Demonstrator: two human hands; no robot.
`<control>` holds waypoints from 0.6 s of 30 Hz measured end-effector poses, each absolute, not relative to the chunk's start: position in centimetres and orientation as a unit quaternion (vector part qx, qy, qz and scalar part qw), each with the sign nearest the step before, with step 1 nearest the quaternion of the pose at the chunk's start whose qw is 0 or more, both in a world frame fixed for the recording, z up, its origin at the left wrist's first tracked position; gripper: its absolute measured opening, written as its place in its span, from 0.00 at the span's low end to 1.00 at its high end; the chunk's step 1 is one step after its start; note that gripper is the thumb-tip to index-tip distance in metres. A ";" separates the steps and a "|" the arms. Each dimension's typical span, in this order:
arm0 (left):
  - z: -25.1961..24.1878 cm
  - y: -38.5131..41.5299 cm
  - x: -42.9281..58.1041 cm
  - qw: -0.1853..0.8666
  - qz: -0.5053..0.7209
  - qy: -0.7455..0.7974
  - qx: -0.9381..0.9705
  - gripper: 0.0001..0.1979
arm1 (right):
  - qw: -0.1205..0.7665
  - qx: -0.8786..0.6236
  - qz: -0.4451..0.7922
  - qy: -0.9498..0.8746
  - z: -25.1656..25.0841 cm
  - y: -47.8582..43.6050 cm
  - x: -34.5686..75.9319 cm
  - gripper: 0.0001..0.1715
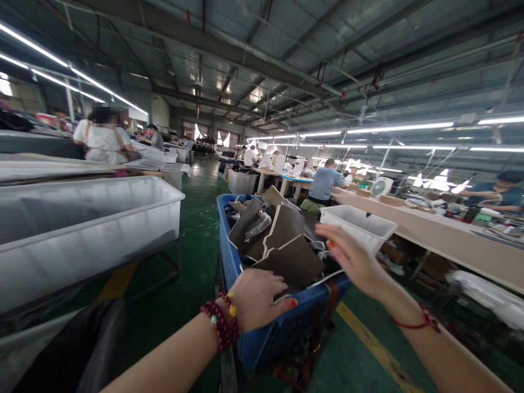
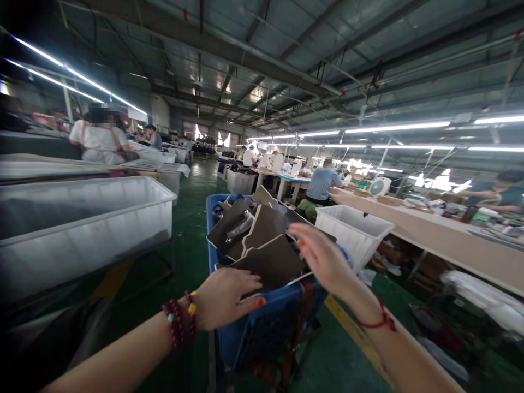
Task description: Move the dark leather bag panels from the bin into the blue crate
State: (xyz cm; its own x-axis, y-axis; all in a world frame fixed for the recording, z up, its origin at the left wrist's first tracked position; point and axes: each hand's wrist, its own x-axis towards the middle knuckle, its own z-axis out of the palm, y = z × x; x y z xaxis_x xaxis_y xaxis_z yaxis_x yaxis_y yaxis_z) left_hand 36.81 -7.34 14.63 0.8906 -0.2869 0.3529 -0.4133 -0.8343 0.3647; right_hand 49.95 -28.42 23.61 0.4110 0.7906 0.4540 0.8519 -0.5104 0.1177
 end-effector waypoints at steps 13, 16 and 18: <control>9.2 -3.5 31.5 0.316 0.331 -0.024 0.889 0.23 | 0.025 -0.859 -0.055 -0.508 16.9 -25.2 46.6 0.27; -0.8 -2.0 23.1 0.407 0.283 0.037 0.868 0.20 | 0.047 -0.848 -0.104 -0.518 15.7 -26.4 47.2 0.22; -8.9 -1.2 16.4 0.464 0.169 0.120 0.861 0.17 | 0.073 -0.820 -0.170 -0.541 14.6 -26.9 47.9 0.20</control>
